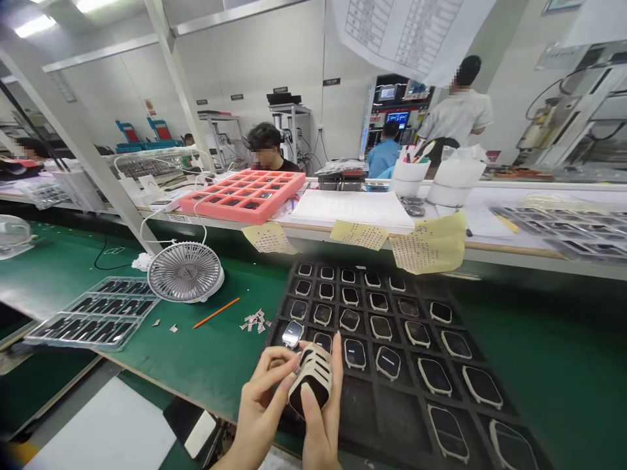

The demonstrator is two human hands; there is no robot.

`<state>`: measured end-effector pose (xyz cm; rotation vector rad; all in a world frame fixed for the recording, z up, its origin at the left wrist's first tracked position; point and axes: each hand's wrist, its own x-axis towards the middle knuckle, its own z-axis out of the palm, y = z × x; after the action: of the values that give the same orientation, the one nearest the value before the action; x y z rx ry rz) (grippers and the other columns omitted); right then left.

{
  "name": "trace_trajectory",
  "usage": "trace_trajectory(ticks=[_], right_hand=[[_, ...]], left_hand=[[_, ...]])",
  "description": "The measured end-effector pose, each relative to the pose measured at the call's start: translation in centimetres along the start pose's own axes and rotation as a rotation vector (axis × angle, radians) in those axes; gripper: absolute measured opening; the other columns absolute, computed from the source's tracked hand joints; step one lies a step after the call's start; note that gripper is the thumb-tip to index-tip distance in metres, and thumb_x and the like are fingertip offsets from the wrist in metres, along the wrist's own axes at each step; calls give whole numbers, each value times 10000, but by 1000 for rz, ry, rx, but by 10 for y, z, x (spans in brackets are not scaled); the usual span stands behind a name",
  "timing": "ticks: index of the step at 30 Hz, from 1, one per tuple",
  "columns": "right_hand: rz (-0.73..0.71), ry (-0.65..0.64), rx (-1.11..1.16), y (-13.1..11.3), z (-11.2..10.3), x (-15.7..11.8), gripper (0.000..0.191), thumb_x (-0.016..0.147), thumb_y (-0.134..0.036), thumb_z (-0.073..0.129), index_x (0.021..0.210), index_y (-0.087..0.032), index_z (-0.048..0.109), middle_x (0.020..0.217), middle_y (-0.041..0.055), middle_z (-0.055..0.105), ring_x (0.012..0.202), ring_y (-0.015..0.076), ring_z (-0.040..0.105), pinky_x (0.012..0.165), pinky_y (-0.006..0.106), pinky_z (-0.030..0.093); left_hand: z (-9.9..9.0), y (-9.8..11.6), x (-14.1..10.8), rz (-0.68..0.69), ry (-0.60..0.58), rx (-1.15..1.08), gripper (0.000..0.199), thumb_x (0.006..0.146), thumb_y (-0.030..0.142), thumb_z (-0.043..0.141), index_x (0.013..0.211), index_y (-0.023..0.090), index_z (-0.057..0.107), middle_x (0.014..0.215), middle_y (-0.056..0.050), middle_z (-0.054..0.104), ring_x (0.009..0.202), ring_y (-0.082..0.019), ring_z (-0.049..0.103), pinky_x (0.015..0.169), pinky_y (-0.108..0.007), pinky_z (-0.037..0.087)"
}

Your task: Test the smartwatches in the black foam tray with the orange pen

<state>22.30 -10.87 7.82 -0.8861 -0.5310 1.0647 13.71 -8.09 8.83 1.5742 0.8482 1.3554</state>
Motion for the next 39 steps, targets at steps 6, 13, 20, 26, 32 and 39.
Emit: trace_trajectory(ticks=[6, 13, 20, 26, 32, 39], right_hand=[[-32, -10, -44, 1, -1, -1, 787, 850, -446, 591, 1496, -334, 156, 1308, 61, 575, 1232, 274, 508, 1047, 439, 355], [33, -99, -114, 2, -9, 10, 736, 849, -451, 593, 1479, -318, 237, 1288, 67, 590, 1065, 263, 603, 891, 400, 479], [68, -83, 6, -19, -4, 14, 641, 876, -431, 569, 1448, -376, 285, 1119, 50, 615, 621, 146, 548, 528, 291, 463], [84, -90, 44, -19, 0, 10, 656, 875, -422, 568, 1456, -359, 269, 1086, 60, 616, 621, 159, 545, 489, 288, 438], [77, -87, 95, -13, -1, 15, 656, 878, -411, 564, 1458, -355, 264, 1099, 65, 615, 613, 158, 564, 487, 290, 439], [-56, -100, 172, 6, 0, 16, 669, 885, -400, 547, 1470, -349, 227, 1141, 74, 618, 647, 170, 601, 550, 331, 493]], left_hand=[[-6, -12, -11, -75, -232, -215, 319, 960, 322, 450, 1232, 329, 616, 1384, -41, 477, 1388, -262, 290, 1150, -452, 244], [-30, -12, 8, -58, -338, 70, 357, 962, 363, 418, 1261, 287, 597, 1345, -69, 500, 1329, -265, 377, 1128, -470, 281], [-101, -87, 73, -63, 111, 930, 242, 880, 217, 496, 1017, 154, 684, 1021, -117, 617, 1023, -274, 561, 899, -433, 465], [-116, -121, 78, -118, 102, 997, 127, 814, 195, 584, 809, 175, 709, 856, -78, 646, 885, -264, 590, 787, -398, 465], [-113, -110, 82, -104, 144, 893, 139, 806, 213, 583, 709, 173, 674, 805, -72, 648, 791, -232, 597, 742, -363, 481], [-41, -15, 44, 36, 158, 354, 189, 872, 282, 572, 956, 174, 703, 902, -71, 693, 833, -185, 652, 734, -274, 534]])
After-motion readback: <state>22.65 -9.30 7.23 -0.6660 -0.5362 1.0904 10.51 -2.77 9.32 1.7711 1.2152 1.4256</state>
